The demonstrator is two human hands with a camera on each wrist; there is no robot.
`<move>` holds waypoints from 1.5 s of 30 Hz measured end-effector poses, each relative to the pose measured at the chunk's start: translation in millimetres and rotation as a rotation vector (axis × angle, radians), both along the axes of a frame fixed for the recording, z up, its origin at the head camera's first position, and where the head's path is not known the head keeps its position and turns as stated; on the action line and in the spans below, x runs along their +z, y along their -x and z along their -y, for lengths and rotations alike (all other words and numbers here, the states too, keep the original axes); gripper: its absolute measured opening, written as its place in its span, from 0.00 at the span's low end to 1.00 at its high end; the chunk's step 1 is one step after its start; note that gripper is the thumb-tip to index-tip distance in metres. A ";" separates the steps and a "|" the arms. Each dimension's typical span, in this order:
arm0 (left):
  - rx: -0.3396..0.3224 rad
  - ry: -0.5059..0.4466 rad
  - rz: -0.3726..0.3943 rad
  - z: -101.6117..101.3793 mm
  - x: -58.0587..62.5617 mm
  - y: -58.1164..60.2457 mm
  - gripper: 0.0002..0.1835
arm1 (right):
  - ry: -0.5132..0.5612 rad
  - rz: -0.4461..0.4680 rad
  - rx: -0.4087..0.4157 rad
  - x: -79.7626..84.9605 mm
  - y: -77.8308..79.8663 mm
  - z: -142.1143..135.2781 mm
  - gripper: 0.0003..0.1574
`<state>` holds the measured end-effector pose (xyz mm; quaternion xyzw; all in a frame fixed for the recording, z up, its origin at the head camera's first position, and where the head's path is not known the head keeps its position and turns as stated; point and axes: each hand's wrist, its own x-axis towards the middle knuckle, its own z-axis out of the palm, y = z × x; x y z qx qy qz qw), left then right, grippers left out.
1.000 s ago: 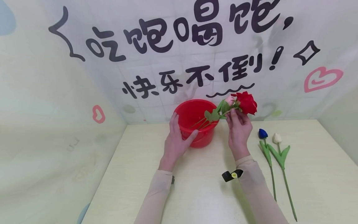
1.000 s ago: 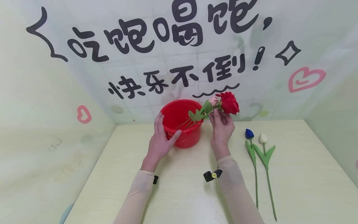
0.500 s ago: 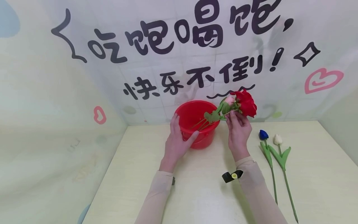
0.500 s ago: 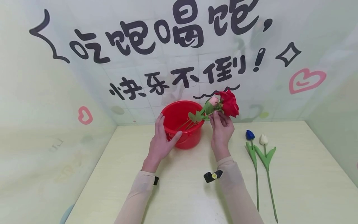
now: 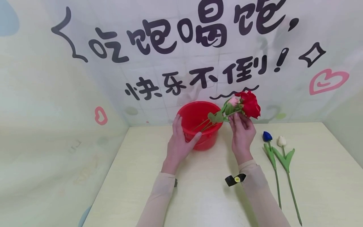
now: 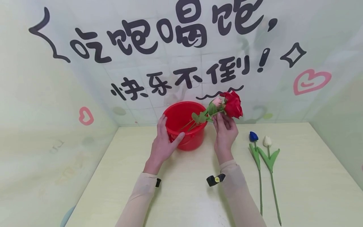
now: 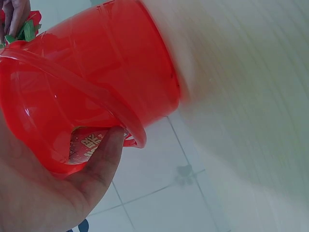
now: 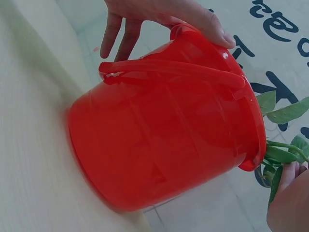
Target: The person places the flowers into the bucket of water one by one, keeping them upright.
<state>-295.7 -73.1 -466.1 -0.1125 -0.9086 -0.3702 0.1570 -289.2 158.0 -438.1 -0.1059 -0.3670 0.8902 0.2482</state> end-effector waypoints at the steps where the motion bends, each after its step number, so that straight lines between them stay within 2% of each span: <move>1: 0.000 0.002 0.000 0.0 0.1 -0.1 0.61 | -0.002 0.000 -0.001 -1.1 -0.6 -0.6 0.30; 16: -0.007 -0.017 -0.006 0.6 0.6 -0.3 0.62 | -0.050 0.016 -0.059 -11.2 -6.2 -20.3 0.17; 23: -0.003 -0.025 -0.007 -0.6 0.4 1.7 0.62 | -0.060 -0.001 -0.045 -18.4 -4.9 -30.7 0.10; 29: 0.000 -0.020 -0.001 -1.3 -0.1 0.7 0.62 | -0.085 0.058 -0.049 -26.5 -10.4 -44.0 0.06; 33: -0.001 -0.024 -0.004 -1.0 1.1 -0.2 0.62 | -0.099 0.126 -0.009 -25.3 -14.3 -54.9 0.05; 36: -0.004 -0.030 -0.005 -0.5 1.8 -0.5 0.62 | -0.149 0.180 0.054 -23.6 -16.5 -64.8 0.03; 39: -0.008 -0.029 -0.003 -0.2 1.2 -0.5 0.61 | -0.251 0.231 0.142 -26.8 -19.4 -79.0 0.02; 42: -0.010 -0.026 0.000 -0.4 0.2 -0.1 0.61 | -0.437 0.279 0.261 -33.2 -23.1 -97.6 0.04; 45: 0.002 -0.024 0.003 -0.6 0.0 0.6 0.62 | -0.637 0.323 0.347 -38.9 -24.7 -115.2 0.12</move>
